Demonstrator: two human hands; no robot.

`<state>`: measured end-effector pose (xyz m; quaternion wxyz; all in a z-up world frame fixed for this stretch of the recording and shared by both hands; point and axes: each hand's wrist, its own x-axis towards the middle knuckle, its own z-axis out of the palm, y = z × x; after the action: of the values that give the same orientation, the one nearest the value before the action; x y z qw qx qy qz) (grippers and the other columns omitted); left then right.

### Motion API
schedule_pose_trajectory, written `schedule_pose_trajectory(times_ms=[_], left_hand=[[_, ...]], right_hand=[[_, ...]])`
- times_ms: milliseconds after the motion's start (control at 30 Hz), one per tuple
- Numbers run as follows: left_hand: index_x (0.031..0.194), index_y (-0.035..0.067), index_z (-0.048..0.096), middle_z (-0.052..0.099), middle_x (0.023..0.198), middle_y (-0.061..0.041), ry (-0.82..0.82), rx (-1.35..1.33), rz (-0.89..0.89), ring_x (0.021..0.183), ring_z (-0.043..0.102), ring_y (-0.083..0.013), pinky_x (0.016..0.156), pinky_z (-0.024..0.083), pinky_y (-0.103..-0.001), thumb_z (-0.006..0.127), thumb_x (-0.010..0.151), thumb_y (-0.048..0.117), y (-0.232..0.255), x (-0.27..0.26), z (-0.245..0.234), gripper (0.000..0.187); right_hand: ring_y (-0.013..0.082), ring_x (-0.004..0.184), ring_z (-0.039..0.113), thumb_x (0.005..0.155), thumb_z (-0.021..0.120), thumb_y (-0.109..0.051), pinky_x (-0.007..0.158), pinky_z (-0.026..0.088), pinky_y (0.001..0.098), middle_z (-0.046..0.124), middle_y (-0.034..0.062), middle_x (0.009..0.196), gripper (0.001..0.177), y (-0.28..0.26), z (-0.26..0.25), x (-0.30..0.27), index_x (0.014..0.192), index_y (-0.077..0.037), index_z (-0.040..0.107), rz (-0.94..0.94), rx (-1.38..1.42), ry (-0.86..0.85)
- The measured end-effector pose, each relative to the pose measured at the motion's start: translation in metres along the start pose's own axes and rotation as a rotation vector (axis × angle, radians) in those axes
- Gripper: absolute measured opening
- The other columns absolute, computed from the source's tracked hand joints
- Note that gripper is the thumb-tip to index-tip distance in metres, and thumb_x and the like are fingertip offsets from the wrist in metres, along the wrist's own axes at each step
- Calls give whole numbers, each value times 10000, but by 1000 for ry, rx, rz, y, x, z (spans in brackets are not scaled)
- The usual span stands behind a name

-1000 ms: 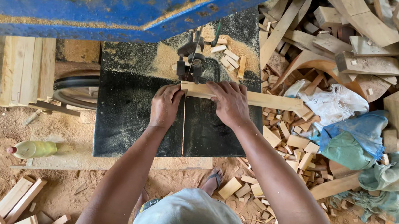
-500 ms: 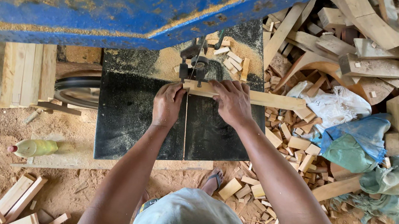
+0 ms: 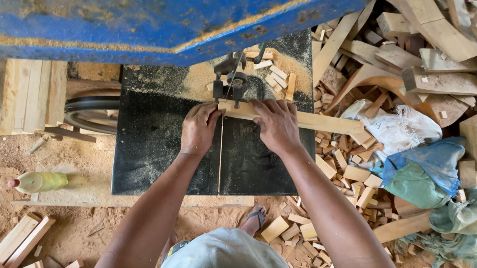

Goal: The person uses a band saw to cut small rectangular pieces of wood from longer wooden strips, feeding the strips into the blade by hand and setting the cut pieces aside.

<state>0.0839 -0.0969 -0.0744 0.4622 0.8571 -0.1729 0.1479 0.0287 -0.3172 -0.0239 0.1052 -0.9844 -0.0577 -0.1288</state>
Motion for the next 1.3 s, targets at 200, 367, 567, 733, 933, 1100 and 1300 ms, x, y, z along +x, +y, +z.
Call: schedule_pose_trajectory(times_ms=[200, 367, 567, 733, 933, 1100, 1300], left_hand=[[1076, 6, 762, 747, 1138, -161, 5, 19, 1, 1052, 720, -328, 914, 582, -407, 748, 943, 117, 1, 1, 0, 173], [1069, 8, 765, 751, 1122, -152, -9, 27, -14, 1031, 721, -325, 902, 580, -410, 746, 946, 127, 2, 3, -1, 172], [1047, 6, 762, 747, 1123, -154, 5, 27, -8, 1039, 719, -326, 914, 581, -402, 751, 933, 116, -1, 3, 2, 159], [1055, 5, 769, 740, 1148, -166, 16, 35, 19, 1063, 715, -335, 931, 577, -404, 753, 924, 117, -3, 3, 3, 174], [1067, 2, 763, 740, 1151, -163, 2, 16, -43, 1048, 718, -325, 917, 581, -401, 754, 939, 133, 1, 6, 2, 183], [1057, 7, 767, 740, 1151, -163, 16, -1, -38, 1052, 713, -336, 918, 574, -414, 754, 932, 131, 2, 6, 1, 177], [1048, 15, 768, 742, 1137, -153, 22, 11, -2, 1051, 712, -335, 922, 572, -420, 747, 936, 126, 0, 7, 2, 158]], right_hand=[[217, 1090, 607, 902, 732, -92, 1016, 415, 437, 687, -10, 1159, 493, -2, 0, 1, 1355, -255, 623, 11, 26, -21], [199, 1085, 609, 910, 721, -85, 1030, 424, 432, 689, -18, 1178, 500, -1, 2, 2, 1368, -260, 623, -5, 18, 0], [216, 1099, 610, 911, 733, -109, 1029, 421, 447, 689, -6, 1147, 484, -2, -1, 2, 1361, -255, 630, -19, 13, 15], [205, 1077, 610, 919, 740, -104, 1034, 424, 435, 689, -19, 1150, 489, -1, 4, 3, 1363, -274, 624, -7, 5, 3], [203, 1080, 612, 892, 741, -75, 1034, 422, 441, 687, -16, 1160, 533, 1, 6, 5, 1371, -272, 615, -22, -8, 13], [202, 1088, 613, 892, 741, -66, 1035, 421, 441, 688, -20, 1155, 532, -1, 3, 5, 1365, -272, 611, -16, -8, 17], [196, 1075, 616, 902, 740, -84, 1036, 414, 443, 693, -19, 1147, 511, 0, 5, 7, 1362, -268, 614, -27, 1, 24]])
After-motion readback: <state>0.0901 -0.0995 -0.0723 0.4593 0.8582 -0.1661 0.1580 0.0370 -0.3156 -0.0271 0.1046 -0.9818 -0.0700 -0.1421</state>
